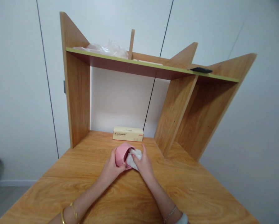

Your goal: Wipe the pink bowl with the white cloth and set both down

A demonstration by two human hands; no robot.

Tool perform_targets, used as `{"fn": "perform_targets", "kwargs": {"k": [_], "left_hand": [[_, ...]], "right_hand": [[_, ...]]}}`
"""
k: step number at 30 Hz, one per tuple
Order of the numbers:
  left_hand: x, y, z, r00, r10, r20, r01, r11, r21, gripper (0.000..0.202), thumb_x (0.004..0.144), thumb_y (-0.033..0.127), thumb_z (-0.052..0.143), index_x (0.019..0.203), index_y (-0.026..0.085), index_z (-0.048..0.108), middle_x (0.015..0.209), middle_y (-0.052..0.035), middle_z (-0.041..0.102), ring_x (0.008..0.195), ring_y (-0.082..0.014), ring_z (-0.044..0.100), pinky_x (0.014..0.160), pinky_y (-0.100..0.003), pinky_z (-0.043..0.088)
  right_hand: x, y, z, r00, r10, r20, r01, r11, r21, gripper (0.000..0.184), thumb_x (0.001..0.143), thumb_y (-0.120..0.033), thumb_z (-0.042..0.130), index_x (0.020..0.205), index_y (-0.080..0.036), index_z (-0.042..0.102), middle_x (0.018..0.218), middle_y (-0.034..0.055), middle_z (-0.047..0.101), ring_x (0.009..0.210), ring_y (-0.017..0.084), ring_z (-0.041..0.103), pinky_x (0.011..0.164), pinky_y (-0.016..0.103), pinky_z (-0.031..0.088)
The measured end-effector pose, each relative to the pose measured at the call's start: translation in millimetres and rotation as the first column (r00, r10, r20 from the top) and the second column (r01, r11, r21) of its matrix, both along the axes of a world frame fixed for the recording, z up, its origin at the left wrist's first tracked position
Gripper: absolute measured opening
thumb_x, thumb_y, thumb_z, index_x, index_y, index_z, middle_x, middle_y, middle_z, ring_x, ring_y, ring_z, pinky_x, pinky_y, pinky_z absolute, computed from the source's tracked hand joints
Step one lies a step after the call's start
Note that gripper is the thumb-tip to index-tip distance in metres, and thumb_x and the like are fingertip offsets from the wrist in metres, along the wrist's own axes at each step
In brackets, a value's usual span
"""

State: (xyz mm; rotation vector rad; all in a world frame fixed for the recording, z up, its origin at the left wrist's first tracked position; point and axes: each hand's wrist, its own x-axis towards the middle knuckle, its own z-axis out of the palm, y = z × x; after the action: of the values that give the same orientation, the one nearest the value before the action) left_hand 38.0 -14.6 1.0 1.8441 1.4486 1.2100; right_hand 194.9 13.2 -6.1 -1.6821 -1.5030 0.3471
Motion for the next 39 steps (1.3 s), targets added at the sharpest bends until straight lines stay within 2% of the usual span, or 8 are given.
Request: {"fn": "perform_targets", "kwargs": {"k": [5,10,14,20,28,33,37,39], "left_hand": [[3.9,-4.9,0.4,0.994,-0.109,-0.012,0.110,0.991,0.076,0.068,0.065,0.029,0.058,0.125,0.016,0.028,0.109,-0.0087,0.058,0.094,-0.0213,0.057,0.078,-0.030,0.046],[5.0,-7.2,5.4,0.986,-0.127,-0.110,0.134,0.989,0.065,0.071,0.065,0.029,0.057,0.129,0.019,0.027,0.103,-0.0064,0.061,0.087,-0.0209,0.060,0.073,-0.028,0.046],[2.9,-9.3,9.9,0.983,-0.100,-0.157,0.110,0.992,0.058,0.074,0.064,0.030,0.058,0.131,0.019,0.028,0.102,-0.0068,0.062,0.086,-0.0227,0.060,0.072,-0.028,0.045],[1.0,-10.8,11.6,0.983,-0.100,-0.153,0.107,0.993,0.039,0.071,0.064,0.030,0.058,0.129,0.018,0.033,0.102,-0.0064,0.063,0.085,-0.0222,0.060,0.073,-0.027,0.045],[1.4,-6.5,12.8,0.977,-0.101,-0.186,0.107,0.994,0.022,0.074,0.059,0.027,0.060,0.129,0.018,0.036,0.099,-0.0078,0.064,0.080,-0.0239,0.061,0.071,-0.029,0.044],[-2.2,3.1,4.0,0.994,-0.107,-0.012,0.107,0.994,-0.022,0.070,0.059,0.019,0.057,0.126,0.018,0.039,0.091,-0.0048,0.065,0.072,-0.0186,0.061,0.066,-0.026,0.047],[-6.9,17.0,-8.3,0.959,-0.045,0.279,0.120,0.958,-0.259,0.057,0.068,0.021,0.047,0.124,0.016,0.037,0.060,0.0010,0.062,0.036,-0.0094,0.050,0.038,-0.019,0.041],[-9.4,24.3,-13.4,0.914,0.062,0.402,0.102,0.921,-0.375,0.049,0.072,0.024,0.045,0.119,0.014,0.039,0.046,0.0049,0.054,0.027,-0.0072,0.042,0.031,-0.016,0.035]], "right_hand": [[1.4,3.6,-8.3,0.988,0.133,-0.077,-0.143,0.982,-0.127,0.065,0.064,-0.028,0.058,0.123,-0.015,0.034,0.097,0.0078,0.063,0.082,0.020,0.060,0.064,0.026,0.043],[4.2,-7.4,12.7,0.955,-0.079,0.284,0.114,0.987,-0.110,0.071,0.072,-0.030,0.052,0.134,-0.016,0.020,0.087,0.0090,0.065,0.081,0.023,0.061,0.065,0.028,0.040],[4.4,-13.8,23.7,0.895,-0.058,0.442,0.036,0.998,0.058,0.074,0.076,-0.028,0.049,0.137,-0.020,0.008,0.090,0.0068,0.064,0.082,0.022,0.060,0.066,0.027,0.039],[2.5,-10.0,16.9,0.885,-0.009,0.465,0.064,0.993,-0.102,0.074,0.075,-0.032,0.050,0.137,-0.015,0.013,0.084,0.0095,0.065,0.075,0.024,0.061,0.060,0.027,0.039],[5.3,-15.8,19.1,0.808,-0.078,0.584,-0.123,0.947,0.298,0.060,0.079,-0.026,0.044,0.135,-0.019,0.024,0.083,0.0063,0.064,0.077,0.020,0.057,0.070,0.028,0.039],[9.8,-14.2,21.3,0.882,0.165,0.441,-0.314,0.904,0.291,0.060,0.077,-0.031,0.048,0.132,-0.023,0.027,0.095,0.0051,0.063,0.084,0.019,0.057,0.073,0.028,0.041],[21.6,-1.7,25.8,0.976,0.191,0.101,-0.207,0.959,0.195,0.048,0.077,-0.036,0.046,0.122,-0.021,0.040,0.092,0.0049,0.064,0.079,0.019,0.059,0.065,0.026,0.042],[34.3,7.2,27.6,0.992,0.129,0.000,-0.129,0.991,0.045,0.037,0.076,-0.035,0.044,0.108,-0.016,0.051,0.089,0.0065,0.064,0.078,0.018,0.059,0.064,0.025,0.042]]}}
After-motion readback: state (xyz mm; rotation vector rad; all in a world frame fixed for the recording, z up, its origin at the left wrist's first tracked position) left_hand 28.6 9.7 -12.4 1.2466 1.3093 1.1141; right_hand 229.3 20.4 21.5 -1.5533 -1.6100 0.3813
